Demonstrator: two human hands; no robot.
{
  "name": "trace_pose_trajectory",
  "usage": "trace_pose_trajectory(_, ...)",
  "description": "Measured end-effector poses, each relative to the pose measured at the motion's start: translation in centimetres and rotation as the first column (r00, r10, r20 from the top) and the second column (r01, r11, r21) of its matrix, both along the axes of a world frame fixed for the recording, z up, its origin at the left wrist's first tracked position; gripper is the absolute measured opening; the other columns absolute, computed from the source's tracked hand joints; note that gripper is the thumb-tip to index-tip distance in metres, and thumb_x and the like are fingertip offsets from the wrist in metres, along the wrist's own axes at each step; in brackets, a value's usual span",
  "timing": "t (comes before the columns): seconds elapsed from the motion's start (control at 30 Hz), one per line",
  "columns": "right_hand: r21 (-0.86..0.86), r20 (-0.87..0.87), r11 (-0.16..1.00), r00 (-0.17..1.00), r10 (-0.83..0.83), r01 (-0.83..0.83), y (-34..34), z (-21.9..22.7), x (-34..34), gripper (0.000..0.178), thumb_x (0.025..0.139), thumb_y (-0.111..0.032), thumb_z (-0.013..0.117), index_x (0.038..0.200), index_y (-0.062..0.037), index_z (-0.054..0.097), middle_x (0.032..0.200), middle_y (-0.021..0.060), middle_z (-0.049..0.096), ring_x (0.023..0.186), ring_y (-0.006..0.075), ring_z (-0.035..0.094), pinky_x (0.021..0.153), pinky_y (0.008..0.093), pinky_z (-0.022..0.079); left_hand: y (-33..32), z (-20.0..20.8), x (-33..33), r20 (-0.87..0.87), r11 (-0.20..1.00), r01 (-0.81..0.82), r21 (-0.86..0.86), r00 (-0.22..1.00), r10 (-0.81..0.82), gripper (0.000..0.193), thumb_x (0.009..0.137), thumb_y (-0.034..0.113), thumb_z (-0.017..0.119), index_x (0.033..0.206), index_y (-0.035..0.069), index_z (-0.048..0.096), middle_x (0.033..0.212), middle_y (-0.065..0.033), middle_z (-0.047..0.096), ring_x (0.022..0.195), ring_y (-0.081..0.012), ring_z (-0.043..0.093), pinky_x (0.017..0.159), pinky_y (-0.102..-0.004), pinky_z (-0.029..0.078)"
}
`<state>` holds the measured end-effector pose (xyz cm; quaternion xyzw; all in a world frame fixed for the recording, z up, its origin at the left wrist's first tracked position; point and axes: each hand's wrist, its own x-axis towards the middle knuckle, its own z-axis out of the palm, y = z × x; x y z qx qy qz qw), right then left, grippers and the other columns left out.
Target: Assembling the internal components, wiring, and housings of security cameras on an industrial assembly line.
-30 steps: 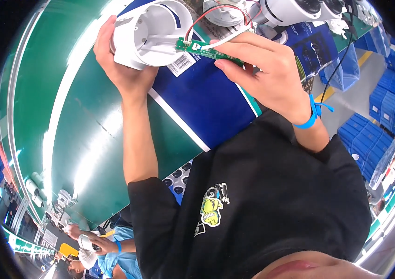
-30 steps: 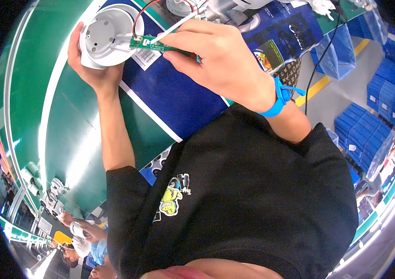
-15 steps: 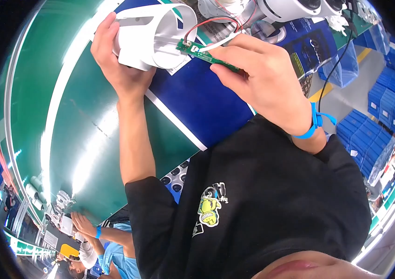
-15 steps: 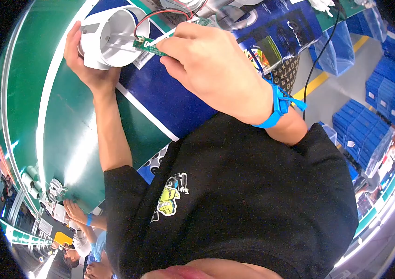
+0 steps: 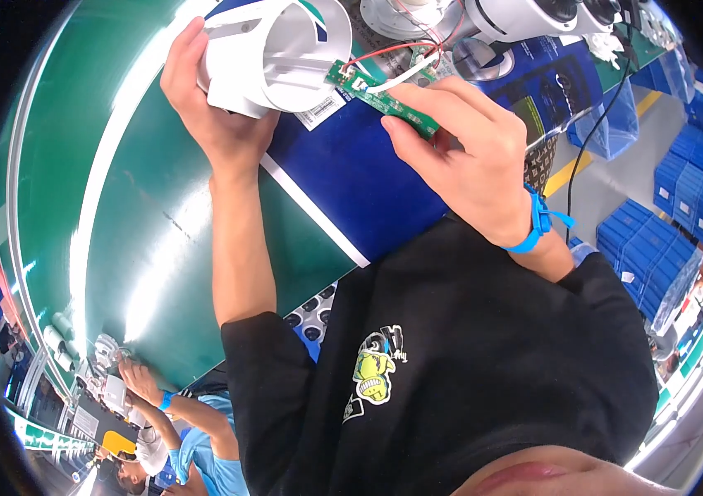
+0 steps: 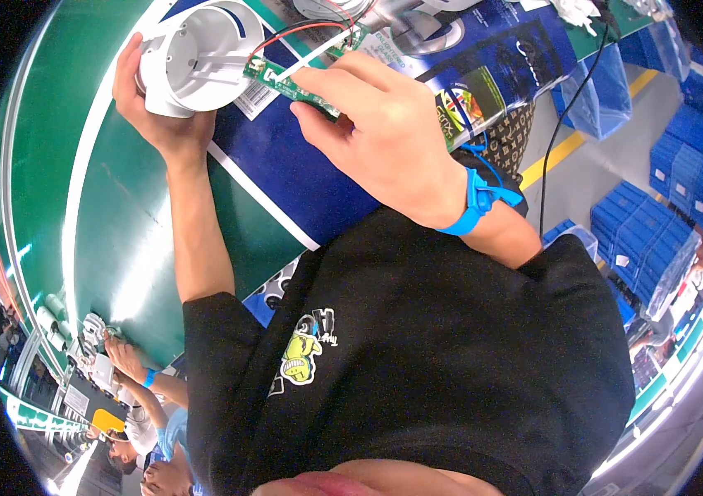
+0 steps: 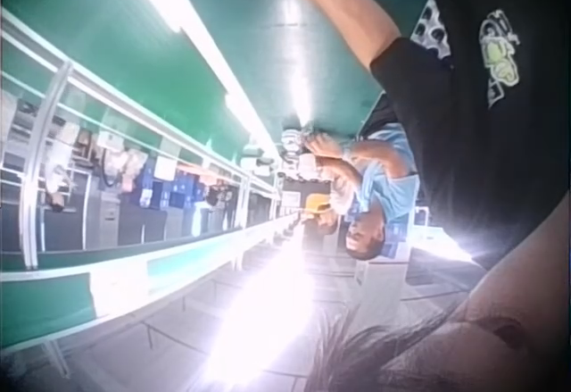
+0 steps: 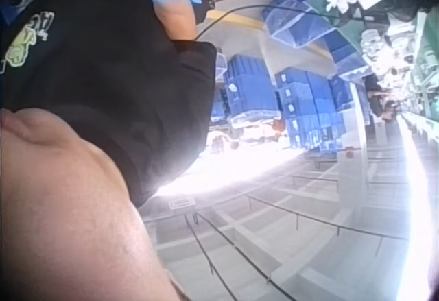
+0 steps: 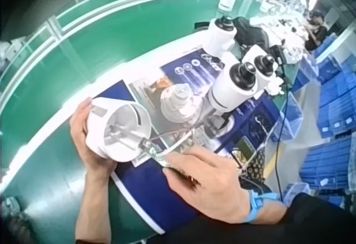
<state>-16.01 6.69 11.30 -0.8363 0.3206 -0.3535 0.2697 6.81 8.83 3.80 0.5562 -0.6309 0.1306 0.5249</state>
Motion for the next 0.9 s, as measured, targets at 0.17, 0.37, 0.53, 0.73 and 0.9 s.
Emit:
trace_pose_trajectory(0.17, 0.051, 0.043, 0.998, 0.998, -0.047, 0.044, 0.0, -0.8, 0.2, 0.026, 0.07, -0.002, 0.076, 0.095, -0.0032, 0.069, 0.071, 0.0029, 0.06, 0.053, 0.0068, 0.052, 0.044, 0.0198, 0.039, 0.0, 0.0, 0.0, -0.02, 1.0, 0.009, 0.013, 1.0, -0.009, 0.083, 0.057, 0.014, 0.087, 0.126, 0.004, 0.041, 0.13, -0.0175, 0.047, 0.118, -0.032, 0.046, 0.098, -0.0386, 0.039)
trace_pose_trajectory(0.37, -0.017, 0.033, 0.999, 0.999, 0.035, -0.034, -0.7, -0.5, -0.2, 0.026, 0.07, -0.002, 0.076, 0.095, -0.0031, 0.07, 0.072, 0.0038, 0.061, 0.052, 0.0085, 0.052, 0.044, 0.0204, 0.039, -0.3, -0.5, 0.5, -0.029, 1.0, -0.01, -0.03, 1.0, 0.009, 0.084, 0.056, 0.027, 0.089, 0.123, 0.002, 0.044, 0.126, -0.0192, 0.052, 0.115, -0.0311, 0.052, 0.098, -0.0392, 0.041)
trace_pose_trajectory(0.53, 0.078, 0.008, 0.995, 0.998, 0.056, -0.056, -1.4, -0.4, -0.3, 0.021, 0.071, -0.006, 0.075, 0.09, -0.0033, 0.068, 0.075, 0.0077, 0.062, 0.056, 0.0198, 0.059, 0.05, 0.0283, 0.047, 0.0, 0.1, 0.0, -0.054, 0.999, 0.046, 0.022, 0.998, -0.045, 0.083, 0.057, 0.013, 0.087, 0.126, 0.004, 0.041, 0.13, -0.0172, 0.047, 0.119, -0.0315, 0.046, 0.099, -0.0385, 0.039)
trace_pose_trajectory(0.73, 0.145, 0.042, 0.982, 0.992, 0.12, -0.125, -2.8, -1.2, -0.9, 0.021, 0.073, -0.005, 0.074, 0.094, -0.0037, 0.069, 0.077, 0.0079, 0.063, 0.057, 0.0202, 0.06, 0.051, 0.0276, 0.047, -0.1, 0.2, -0.1, -0.047, 0.998, 0.043, 0.041, 0.998, -0.041, 0.084, 0.057, 0.01, 0.087, 0.127, 0.004, 0.04, 0.13, -0.0173, 0.047, 0.12, -0.0321, 0.045, 0.099, -0.0388, 0.039)
trace_pose_trajectory(0.9, 0.024, 0.032, 0.977, 0.977, 0.212, -0.213, -4.1, -1.6, -1.0, 0.021, 0.074, -0.005, 0.073, 0.095, -0.0041, 0.069, 0.08, 0.0074, 0.064, 0.059, 0.019, 0.06, 0.053, 0.0266, 0.048, 0.0, 0.1, 0.1, -0.087, 0.997, 0.068, 0.041, 0.994, -0.064, 0.084, 0.057, 0.011, 0.087, 0.126, 0.004, 0.041, 0.13, -0.0172, 0.047, 0.12, -0.032, 0.046, 0.099, -0.0386, 0.04)
